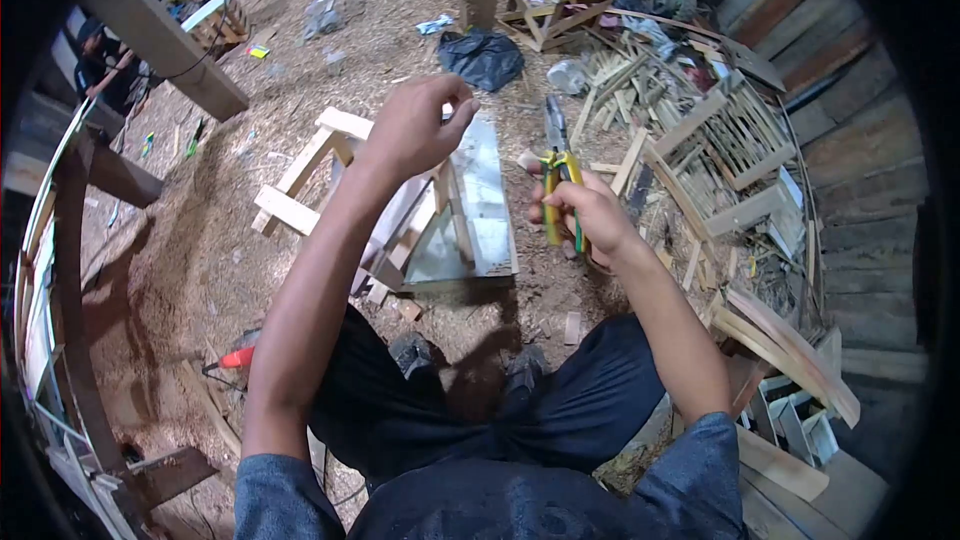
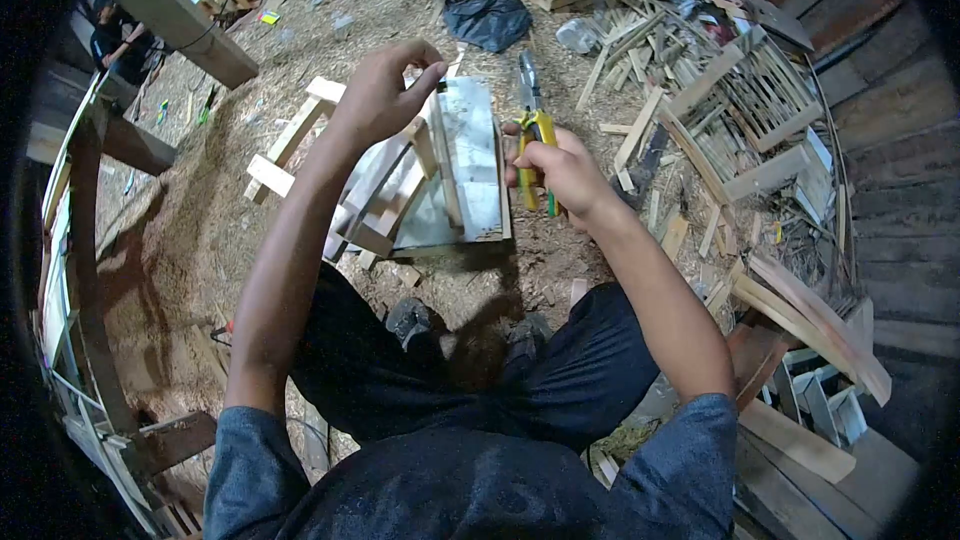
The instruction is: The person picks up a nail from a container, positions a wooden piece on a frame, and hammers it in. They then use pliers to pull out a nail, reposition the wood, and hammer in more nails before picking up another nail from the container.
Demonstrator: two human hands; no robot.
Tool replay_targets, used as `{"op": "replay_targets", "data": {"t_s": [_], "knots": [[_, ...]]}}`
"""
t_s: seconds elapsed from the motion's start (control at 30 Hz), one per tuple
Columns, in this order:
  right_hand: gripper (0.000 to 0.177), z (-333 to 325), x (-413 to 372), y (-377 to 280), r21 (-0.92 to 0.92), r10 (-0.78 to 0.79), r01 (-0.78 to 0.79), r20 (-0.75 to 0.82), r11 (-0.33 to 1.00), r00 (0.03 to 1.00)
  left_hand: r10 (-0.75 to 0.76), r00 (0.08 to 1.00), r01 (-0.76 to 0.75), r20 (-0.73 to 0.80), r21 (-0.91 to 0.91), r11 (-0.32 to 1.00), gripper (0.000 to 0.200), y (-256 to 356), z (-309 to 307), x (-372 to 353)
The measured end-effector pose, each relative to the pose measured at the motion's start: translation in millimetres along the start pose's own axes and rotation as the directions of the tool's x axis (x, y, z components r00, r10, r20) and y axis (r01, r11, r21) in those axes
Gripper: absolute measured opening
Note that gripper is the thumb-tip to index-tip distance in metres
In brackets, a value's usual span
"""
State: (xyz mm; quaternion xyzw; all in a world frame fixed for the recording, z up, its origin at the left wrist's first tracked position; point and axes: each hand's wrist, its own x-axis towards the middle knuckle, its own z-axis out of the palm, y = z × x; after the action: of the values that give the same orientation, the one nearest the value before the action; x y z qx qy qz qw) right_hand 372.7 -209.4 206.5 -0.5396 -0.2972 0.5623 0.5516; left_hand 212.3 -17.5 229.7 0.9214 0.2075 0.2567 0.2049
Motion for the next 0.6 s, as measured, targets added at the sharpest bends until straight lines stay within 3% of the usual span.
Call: {"op": "replay_targets", "data": {"t_s": [0.07,0.13,0.2,0.27,0.33,0.37,0.4,0.47,0.5,0.53,0.57,0.6], "knots": [[0.033,-5.3,-5.3,-5.8,-0.022,0.111,-0.115,-0.137,0.993,0.984,-0.113,0.993,0.107,-0.037,-0.146,0.983,0.020,26.8,4.3,6.9],[0.027,-27.4,-4.7,-3.6,-0.106,0.064,-0.084,-0.173,0.991,0.983,-0.129,0.992,0.125,-0.006,-0.211,0.969,0.021,47.5,16.4,13.2],[0.026,-49.1,-7.2,-4.1,-0.331,0.032,-0.104,-0.217,0.938,0.976,-0.117,0.993,0.121,0.031,-0.267,0.956,0.021,56.2,43.4,15.9],[0.023,-85.0,-7.8,18.2,-0.314,0.013,-0.096,-0.257,0.945,0.966,-0.150,0.984,0.172,0.093,-0.313,0.934,0.023,67.2,78.7,14.0],[0.021,-113.7,-13.0,50.7,-0.462,-0.080,-0.106,-0.366,0.880,0.927,-0.144,0.972,0.209,0.186,-0.396,0.894,0.025,76.4,115.0,6.4],[0.023,-124.1,-17.8,67.1,-0.591,-0.126,-0.159,-0.411,0.791,0.903,-0.158,0.963,0.242,0.220,-0.437,0.866,0.026,76.8,143.3,-0.2],[0.026,-133.1,-25.9,84.5,-0.698,-0.176,-0.219,-0.447,0.682,0.877,-0.146,0.962,0.258,0.231,-0.589,0.766,0.022,80.1,171.8,-8.9],[0.037,-139.3,-42.5,135.4,-0.696,-0.360,-0.181,-0.554,0.694,0.750,-0.141,0.956,0.277,0.259,-0.622,0.732,0.022,98.9,207.3,-28.7],[0.042,-129.4,-57.4,135.1,-0.587,-0.162,-0.341,-0.640,0.734,0.751,-0.121,0.948,0.292,0.296,-0.647,0.705,0.021,98.6,231.8,-41.4],[0.045,-138.6,-57.9,183.8,-0.659,-0.326,-0.336,-0.671,0.673,0.666,-0.102,0.940,0.306,0.327,-0.671,0.675,0.020,100.6,252.4,-50.2],[0.050,-132.4,-66.5,196.9,-0.624,-0.310,-0.331,-0.696,0.708,0.648,-0.143,0.897,0.399,0.419,-0.625,0.671,0.018,107.5,258.7,-57.9],[0.055,-134.2,-70.1,223.5,-0.505,-0.196,-0.400,-0.774,0.765,0.602,-0.132,0.882,0.426,0.453,-0.644,0.636,0.020,101.0,287.1,-70.9]]}}
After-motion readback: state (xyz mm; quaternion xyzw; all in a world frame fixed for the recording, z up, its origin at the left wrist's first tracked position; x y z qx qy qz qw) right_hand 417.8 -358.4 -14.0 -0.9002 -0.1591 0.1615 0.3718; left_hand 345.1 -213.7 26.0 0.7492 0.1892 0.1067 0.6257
